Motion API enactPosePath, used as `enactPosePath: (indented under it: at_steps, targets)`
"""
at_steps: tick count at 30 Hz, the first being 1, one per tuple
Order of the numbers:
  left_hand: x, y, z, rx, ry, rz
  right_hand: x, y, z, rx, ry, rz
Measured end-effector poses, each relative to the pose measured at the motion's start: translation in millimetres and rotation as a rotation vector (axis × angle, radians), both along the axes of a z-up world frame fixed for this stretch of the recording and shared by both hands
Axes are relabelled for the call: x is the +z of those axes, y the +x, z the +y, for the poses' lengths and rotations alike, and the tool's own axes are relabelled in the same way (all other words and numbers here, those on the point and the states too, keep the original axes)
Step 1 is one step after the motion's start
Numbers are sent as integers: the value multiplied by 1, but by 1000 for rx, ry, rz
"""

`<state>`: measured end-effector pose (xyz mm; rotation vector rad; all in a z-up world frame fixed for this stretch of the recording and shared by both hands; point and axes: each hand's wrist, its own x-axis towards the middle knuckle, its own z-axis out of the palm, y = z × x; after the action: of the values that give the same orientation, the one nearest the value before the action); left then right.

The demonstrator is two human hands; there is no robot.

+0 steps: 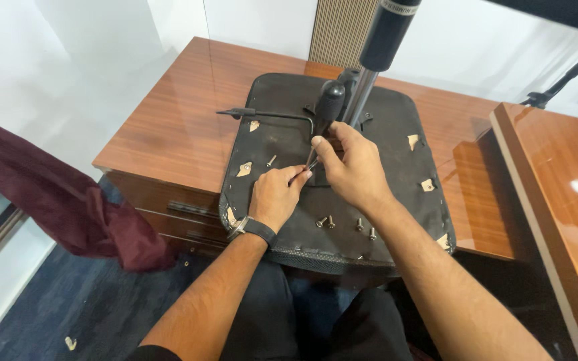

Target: The person assembles a chair by inserting and tightening multiple screws into the underside of the seat using two different screwdrivers. They switch between tools and work on several screw holes around the central mounting bracket.

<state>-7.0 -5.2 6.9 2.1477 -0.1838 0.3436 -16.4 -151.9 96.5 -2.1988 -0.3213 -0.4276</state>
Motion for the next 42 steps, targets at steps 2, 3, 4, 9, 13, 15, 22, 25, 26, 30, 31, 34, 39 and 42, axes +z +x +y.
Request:
enactPosePath:
  at_steps: [2, 3, 4, 9, 13, 15, 22, 25, 26, 30, 31, 34, 39, 42]
  targets:
    - [1, -2, 0, -15, 1, -13, 2, -2, 0, -18, 9, -34]
    - [2, -2, 1, -24, 8, -19, 1, -3, 1, -30, 19, -51]
    - [3, -2, 1, -31, 8, 27, 1, -4, 2, -33, 28, -44]
    - [6, -3, 0, -13, -52, 32, -1, -9, 2, -36, 54, -23]
    - [4, -1, 0, 2, -68, 56, -4, -12, 3, -37, 47, 10]
    - [2, -1, -1, 1, -40, 70, -5, -12, 4, -54, 44, 41]
    - [0, -1, 0, -23, -45, 26, -4, -12, 5, -4, 4, 81]
    - [0, 0, 0, -21, -43, 33, -4, -12, 3, -18, -11, 76]
    - [0, 0, -1, -17, -38, 45, -4, -12, 1, -43, -34, 83]
    - [1, 1, -2, -9, -12, 84, -5, -11, 0, -40, -14, -32]
    - [1, 1, -2, -15, -2, 76, -5, -10, 1, -57, 8, -5]
    - [1, 2, -1, -23, 12, 58, -4, -9, 5, -76, 57, 42]
    - [0, -1, -2, -24, 17, 4, -5, -12, 9, 113, 189, 27]
    - [-2, 0, -2, -18, 28, -23, -8, -11, 9, 162, 100, 97]
